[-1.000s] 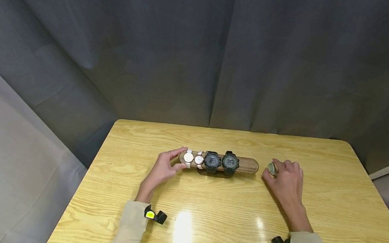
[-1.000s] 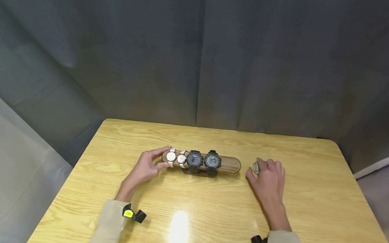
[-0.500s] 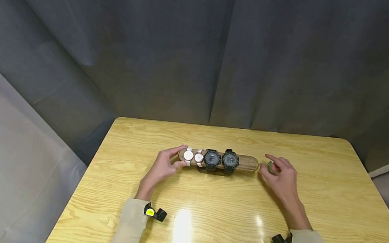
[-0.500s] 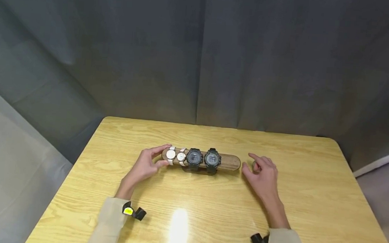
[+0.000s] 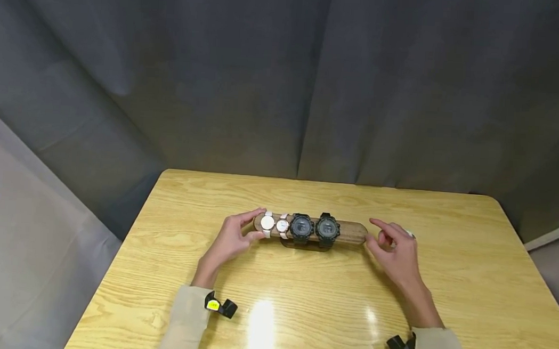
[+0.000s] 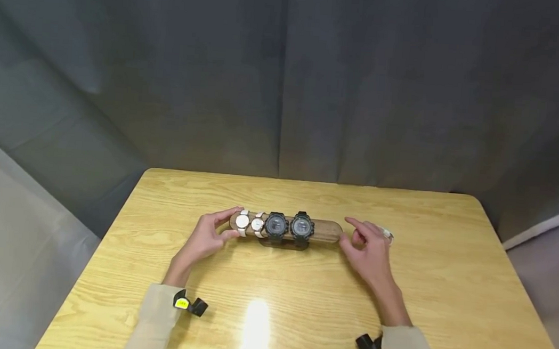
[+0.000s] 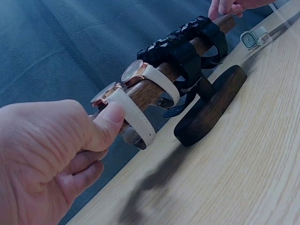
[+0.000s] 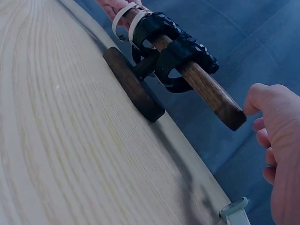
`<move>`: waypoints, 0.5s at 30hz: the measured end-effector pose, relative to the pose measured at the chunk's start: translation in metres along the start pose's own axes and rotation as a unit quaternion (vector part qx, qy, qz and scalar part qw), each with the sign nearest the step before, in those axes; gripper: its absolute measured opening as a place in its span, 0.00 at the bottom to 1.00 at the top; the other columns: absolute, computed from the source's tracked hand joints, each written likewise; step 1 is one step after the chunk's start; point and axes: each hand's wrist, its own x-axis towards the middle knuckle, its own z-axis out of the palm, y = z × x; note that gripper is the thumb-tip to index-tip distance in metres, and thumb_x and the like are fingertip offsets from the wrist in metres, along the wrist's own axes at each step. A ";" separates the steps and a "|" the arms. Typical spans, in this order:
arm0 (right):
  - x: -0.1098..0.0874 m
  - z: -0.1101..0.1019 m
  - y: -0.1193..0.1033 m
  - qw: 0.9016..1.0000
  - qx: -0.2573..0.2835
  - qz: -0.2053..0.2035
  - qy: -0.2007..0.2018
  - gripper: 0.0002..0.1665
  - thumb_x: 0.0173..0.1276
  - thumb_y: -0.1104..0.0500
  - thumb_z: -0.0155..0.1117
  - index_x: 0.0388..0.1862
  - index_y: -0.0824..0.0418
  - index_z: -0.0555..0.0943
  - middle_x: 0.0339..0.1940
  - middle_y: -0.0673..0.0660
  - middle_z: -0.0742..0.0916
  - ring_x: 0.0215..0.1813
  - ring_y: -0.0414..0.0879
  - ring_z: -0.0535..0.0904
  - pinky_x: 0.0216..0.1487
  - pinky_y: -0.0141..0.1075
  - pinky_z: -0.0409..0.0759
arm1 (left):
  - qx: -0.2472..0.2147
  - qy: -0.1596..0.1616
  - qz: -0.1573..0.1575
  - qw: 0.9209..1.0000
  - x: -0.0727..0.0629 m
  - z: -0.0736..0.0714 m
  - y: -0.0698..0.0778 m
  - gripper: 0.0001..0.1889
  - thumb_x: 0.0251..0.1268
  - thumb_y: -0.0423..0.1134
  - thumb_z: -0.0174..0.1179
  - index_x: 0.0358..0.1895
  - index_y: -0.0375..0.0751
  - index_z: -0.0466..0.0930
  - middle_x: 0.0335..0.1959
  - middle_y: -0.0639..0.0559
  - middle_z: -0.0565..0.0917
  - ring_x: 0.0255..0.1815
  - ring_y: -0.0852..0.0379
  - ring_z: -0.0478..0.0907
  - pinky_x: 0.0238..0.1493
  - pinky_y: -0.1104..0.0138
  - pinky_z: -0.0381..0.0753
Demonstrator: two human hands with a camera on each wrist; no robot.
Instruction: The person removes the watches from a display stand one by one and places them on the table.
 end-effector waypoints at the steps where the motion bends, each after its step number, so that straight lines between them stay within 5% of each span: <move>1: 0.001 0.000 -0.001 1.000 0.000 -0.002 -0.001 0.22 0.56 0.74 0.76 0.51 0.65 0.89 0.23 0.54 0.79 0.29 0.45 0.70 0.33 0.28 0.68 | 0.000 0.001 0.002 1.000 0.000 0.000 0.000 0.32 0.65 0.30 0.71 0.72 0.44 0.77 0.74 0.45 0.75 0.76 0.43 0.70 0.72 0.58 0.73; 15: 0.002 0.002 -0.011 1.000 -0.013 -0.016 -0.015 0.15 0.59 0.74 0.75 0.45 0.64 0.91 0.19 0.53 0.74 0.25 0.41 0.67 0.30 0.29 0.66 | -0.002 0.003 0.007 1.000 -0.001 0.001 0.003 0.31 0.65 0.28 0.71 0.72 0.44 0.78 0.74 0.43 0.75 0.76 0.41 0.69 0.73 0.54 0.71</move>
